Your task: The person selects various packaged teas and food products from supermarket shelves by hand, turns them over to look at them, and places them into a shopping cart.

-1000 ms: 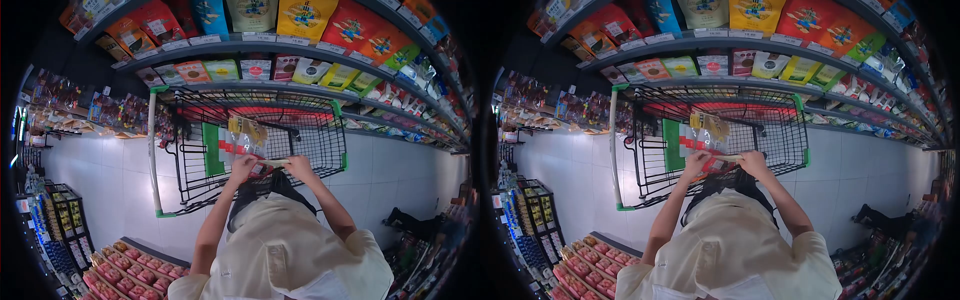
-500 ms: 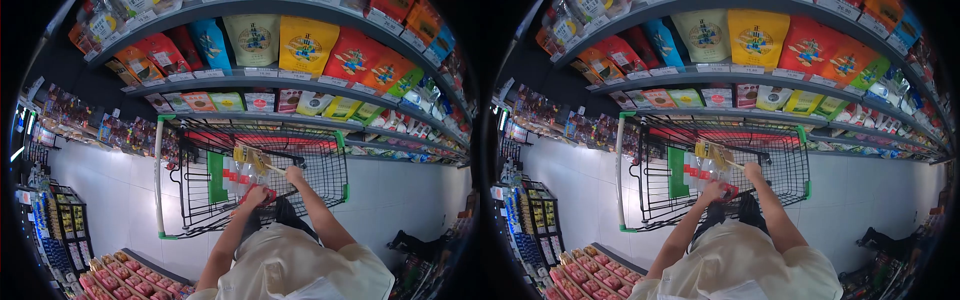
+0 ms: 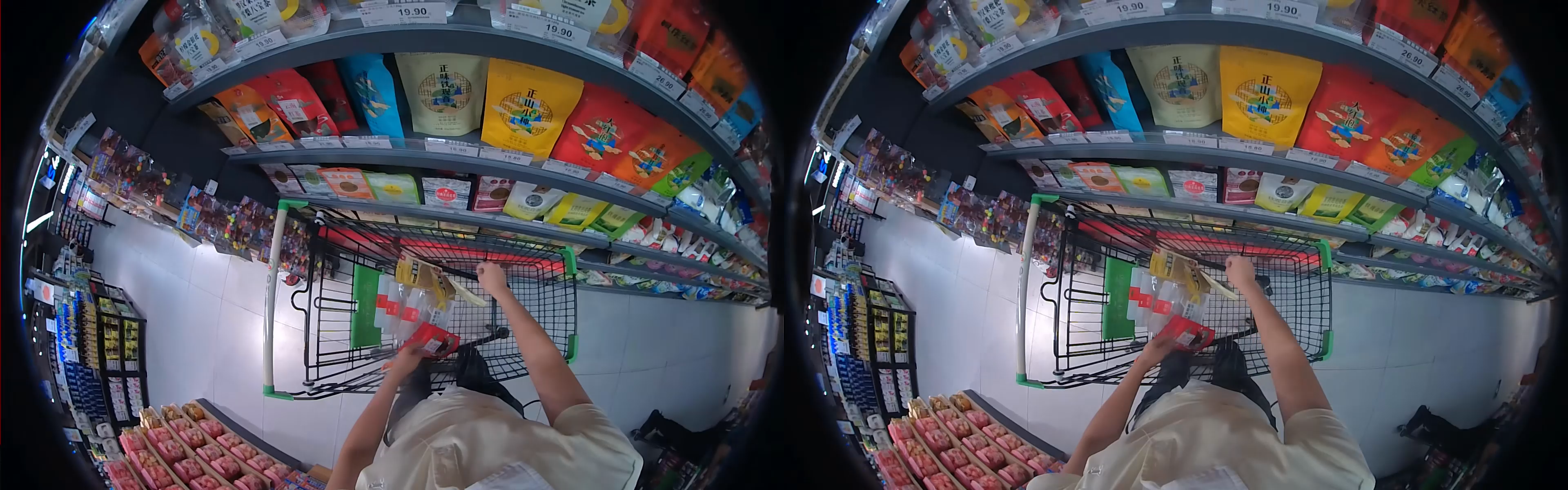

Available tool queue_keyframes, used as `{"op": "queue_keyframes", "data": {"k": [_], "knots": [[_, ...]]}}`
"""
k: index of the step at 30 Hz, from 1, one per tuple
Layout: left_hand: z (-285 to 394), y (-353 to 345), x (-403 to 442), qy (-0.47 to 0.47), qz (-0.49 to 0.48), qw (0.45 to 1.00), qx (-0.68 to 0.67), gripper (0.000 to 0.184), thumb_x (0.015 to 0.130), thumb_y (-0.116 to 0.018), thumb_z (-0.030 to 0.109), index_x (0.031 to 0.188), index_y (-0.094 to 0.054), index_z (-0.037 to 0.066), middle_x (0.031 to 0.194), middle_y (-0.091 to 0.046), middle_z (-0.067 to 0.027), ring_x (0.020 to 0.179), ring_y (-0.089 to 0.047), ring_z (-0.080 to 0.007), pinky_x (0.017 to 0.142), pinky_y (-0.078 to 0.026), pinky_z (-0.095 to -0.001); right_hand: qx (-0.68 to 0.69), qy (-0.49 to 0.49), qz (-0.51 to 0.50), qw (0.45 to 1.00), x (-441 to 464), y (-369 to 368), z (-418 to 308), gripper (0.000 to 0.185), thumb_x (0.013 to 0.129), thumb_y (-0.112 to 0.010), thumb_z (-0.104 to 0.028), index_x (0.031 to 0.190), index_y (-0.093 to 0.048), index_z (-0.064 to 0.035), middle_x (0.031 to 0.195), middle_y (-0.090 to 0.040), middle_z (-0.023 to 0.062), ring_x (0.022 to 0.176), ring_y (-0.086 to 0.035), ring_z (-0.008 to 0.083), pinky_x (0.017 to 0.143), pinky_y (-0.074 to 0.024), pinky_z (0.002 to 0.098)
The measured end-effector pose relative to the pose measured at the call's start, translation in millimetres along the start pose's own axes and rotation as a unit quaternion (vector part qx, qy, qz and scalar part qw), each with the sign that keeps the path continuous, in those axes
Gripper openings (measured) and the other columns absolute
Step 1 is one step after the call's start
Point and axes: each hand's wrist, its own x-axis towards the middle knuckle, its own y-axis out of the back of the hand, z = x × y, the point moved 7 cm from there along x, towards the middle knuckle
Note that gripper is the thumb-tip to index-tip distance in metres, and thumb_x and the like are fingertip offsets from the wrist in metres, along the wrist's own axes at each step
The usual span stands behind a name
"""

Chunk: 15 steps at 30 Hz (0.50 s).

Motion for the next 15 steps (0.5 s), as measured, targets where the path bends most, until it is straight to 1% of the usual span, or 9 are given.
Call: {"op": "queue_keyframes", "data": {"k": [2, 4, 5, 6, 7, 9, 13, 14, 15], "knots": [[-18, 5, -3, 0.028, -0.016, 0.998, -0.052, 0.026, 0.082, -0.054, 0.015, 0.105, -0.058, 0.003, 0.090, -0.064, -0.0093, 0.083, -0.061, -0.0160, 0.070, -0.047, -0.0280, 0.075, 0.074, 0.084, 0.991, 20, 45, -43, 0.013, 0.076, -0.052, -0.013, 0.076, -0.063, -0.0062, 0.076, -0.062, 0.0155, 0.074, -0.059, 0.0347, 0.067, -0.0478, 0.0422], [-21, 18, -8, 0.064, -0.005, 0.987, -0.150, 0.030, 0.078, -0.056, 0.012, 0.106, -0.057, 0.002, 0.089, -0.063, -0.0115, 0.080, -0.060, -0.0172, 0.069, -0.048, -0.0287, 0.143, 0.140, 0.147, 0.969, 44, 99, -89, 0.013, 0.079, -0.054, -0.012, 0.083, -0.063, -0.0033, 0.075, -0.062, 0.0162, 0.073, -0.061, 0.0323, 0.065, -0.0473, 0.0347], [-18, 23, -15, 0.082, -0.001, 0.977, -0.198, 0.032, 0.076, -0.057, 0.011, 0.106, -0.057, 0.001, 0.089, -0.063, -0.0126, 0.078, -0.060, -0.0177, 0.069, -0.048, -0.0291, 0.168, 0.180, 0.193, 0.950, 51, 134, -118, 0.013, 0.080, -0.055, -0.011, 0.086, -0.062, -0.0021, 0.071, -0.062, 0.0153, 0.068, -0.062, 0.0266, 0.063, -0.0467, 0.0313], [13, 39, -28, 0.130, 0.008, 0.964, -0.233, 0.029, 0.078, -0.056, 0.012, 0.105, -0.058, 0.000, 0.087, -0.062, -0.0087, 0.076, -0.058, -0.0127, 0.065, -0.048, -0.0261, 0.211, 0.172, 0.188, 0.944, 59, 165, -141, 0.016, 0.080, -0.055, -0.017, 0.087, -0.062, -0.0042, 0.075, -0.060, 0.0192, 0.073, -0.060, 0.0351, 0.062, -0.0467, 0.0384], [12, 45, -28, 0.128, 0.023, 0.963, -0.235, 0.029, 0.078, -0.056, 0.013, 0.104, -0.058, 0.000, 0.087, -0.062, -0.0086, 0.076, -0.058, -0.0125, 0.064, -0.047, -0.0257, 0.251, 0.195, 0.214, 0.924, 66, 193, -161, 0.019, 0.081, -0.054, -0.015, 0.093, -0.061, -0.0026, 0.074, -0.062, 0.0175, 0.066, -0.062, 0.0292, 0.060, -0.0473, 0.0339], [0, 55, -29, 0.125, 0.053, 0.961, -0.240, 0.029, 0.079, -0.056, 0.014, 0.104, -0.058, 0.000, 0.086, -0.062, -0.0084, 0.076, -0.058, -0.0121, 0.063, -0.046, -0.0247, 0.375, 0.177, 0.150, 0.898, 86, 232, -194, 0.031, 0.083, -0.050, -0.012, 0.110, -0.052, 0.0035, 0.071, -0.064, 0.0112, 0.054, -0.060, 0.0145, 0.055, -0.0467, 0.0264], [-13, 70, -38, 0.133, 0.115, 0.936, -0.305, 0.027, 0.081, -0.053, 0.015, 0.102, -0.059, -0.001, 0.083, -0.061, -0.0074, 0.076, -0.056, -0.0102, 0.064, -0.045, -0.0225, 0.366, 0.083, 0.127, 0.918, 104, 282, -235, 0.042, 0.083, -0.049, -0.014, 0.120, -0.040, 0.0034, 0.078, -0.063, 0.0148, 0.053, -0.061, 0.0194, 0.046, -0.0465, 0.0271], [-18, 70, -37, 0.124, 0.071, 0.958, -0.250, 0.032, 0.087, -0.045, 0.015, 0.116, -0.049, 0.002, 0.102, -0.060, -0.0115, 0.083, -0.060, -0.0201, 0.074, -0.048, -0.0304, 0.360, 0.066, 0.122, 0.923, 110, 285, -239, 0.043, 0.083, -0.049, -0.014, 0.120, -0.038, 0.0028, 0.078, -0.063, 0.0153, 0.053, -0.061, 0.0200, 0.045, -0.0462, 0.0272], [-17, 74, -41, 0.131, 0.077, 0.950, -0.274, 0.032, 0.087, -0.045, 0.016, 0.116, -0.049, 0.002, 0.102, -0.060, -0.0116, 0.083, -0.060, -0.0201, 0.074, -0.048, -0.0301, 0.354, 0.049, 0.118, 0.927, 116, 286, -240, 0.044, 0.082, -0.048, -0.014, 0.121, -0.036, 0.0022, 0.079, -0.063, 0.0158, 0.052, -0.061, 0.0206, 0.043, -0.0460, 0.0272]]}}
